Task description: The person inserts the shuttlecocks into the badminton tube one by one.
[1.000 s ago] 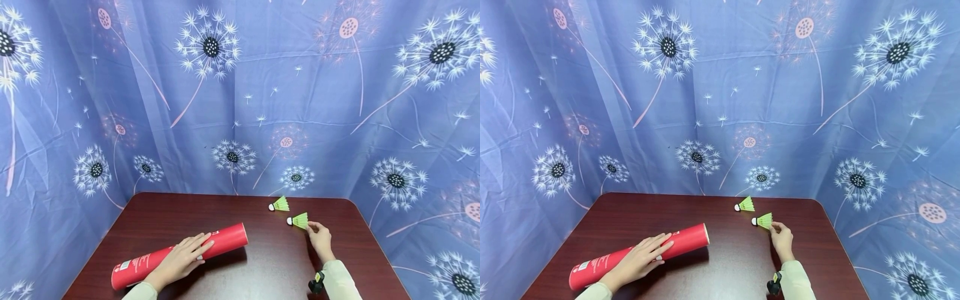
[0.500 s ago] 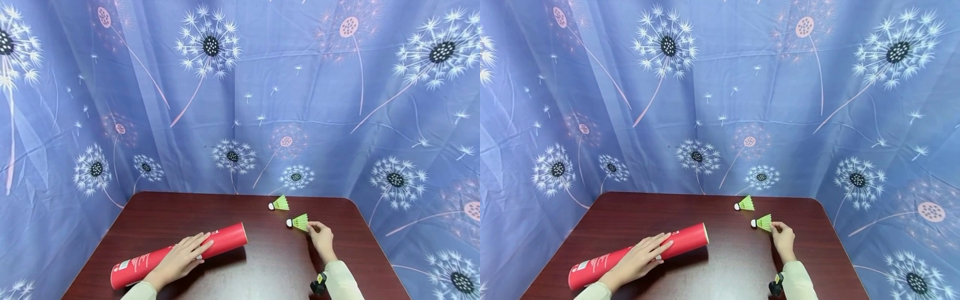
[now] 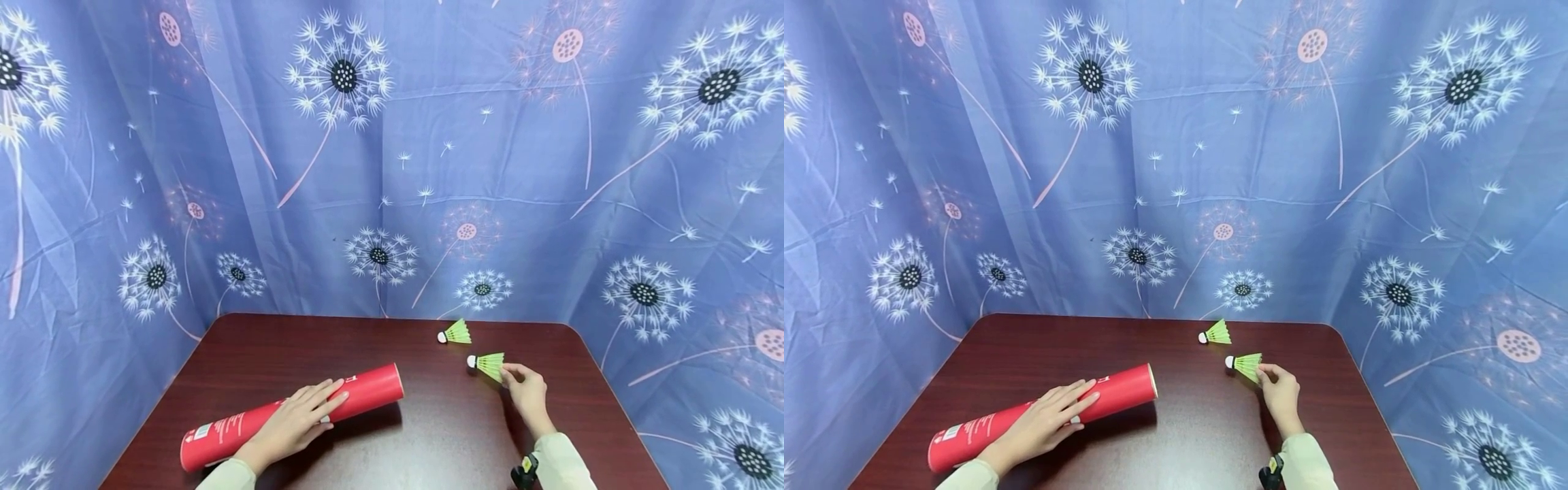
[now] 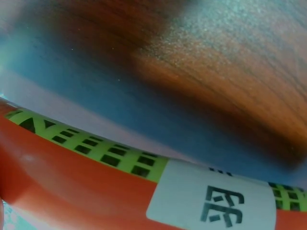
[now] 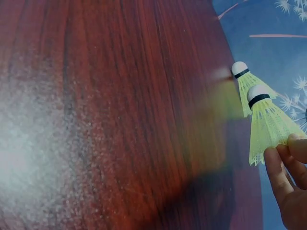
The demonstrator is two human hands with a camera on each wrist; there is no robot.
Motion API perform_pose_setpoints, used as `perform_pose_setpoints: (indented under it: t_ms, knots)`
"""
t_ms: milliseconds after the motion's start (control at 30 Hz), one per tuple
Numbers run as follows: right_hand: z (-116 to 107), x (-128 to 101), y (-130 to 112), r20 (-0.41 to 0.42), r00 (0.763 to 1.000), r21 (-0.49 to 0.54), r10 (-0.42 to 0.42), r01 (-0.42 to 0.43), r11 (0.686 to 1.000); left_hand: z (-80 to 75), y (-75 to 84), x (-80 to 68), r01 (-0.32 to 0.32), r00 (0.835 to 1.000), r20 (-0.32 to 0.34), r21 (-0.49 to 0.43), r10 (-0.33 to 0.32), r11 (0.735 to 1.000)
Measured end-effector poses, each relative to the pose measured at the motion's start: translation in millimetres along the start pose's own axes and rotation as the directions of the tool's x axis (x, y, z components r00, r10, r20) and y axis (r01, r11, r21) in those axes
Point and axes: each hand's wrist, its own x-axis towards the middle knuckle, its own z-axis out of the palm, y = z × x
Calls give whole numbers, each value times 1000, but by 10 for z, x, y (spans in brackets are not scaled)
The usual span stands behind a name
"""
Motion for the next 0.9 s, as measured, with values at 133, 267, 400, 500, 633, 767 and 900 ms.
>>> perform_pose_setpoints:
  t_ms: [133, 267, 400, 500, 633, 767, 900]
  knots:
    - [15, -19, -72, 4, 999, 21, -40, 40, 999, -7, -8, 5, -1, 1000, -3, 5, 1, 1000]
    - [49, -59, -153, 17, 997, 55, -77, 76, 996, -1, -12, -9, -2, 1000, -2, 8, 2, 1000]
    - [96, -95, -246, 35, 994, 104, -101, 97, 990, 3, -16, -20, -2, 1000, -1, 10, 2, 1000]
    - [130, -123, -314, 51, 993, 134, -110, 102, 986, 8, -12, -24, -1, 1000, -2, 9, 1, 1000]
    - [179, -154, -408, 86, 990, 171, -116, 100, 980, 5, -15, -20, -1, 1000, -7, 7, 1, 1000]
    - [241, -191, -491, 114, 985, 233, -129, 100, 967, 2, -14, -20, -3, 1000, -7, 9, 3, 1000]
    - [313, -237, -564, 124, 977, 284, -175, 134, 949, 4, -8, -29, 0, 1000, -3, 11, 0, 1000]
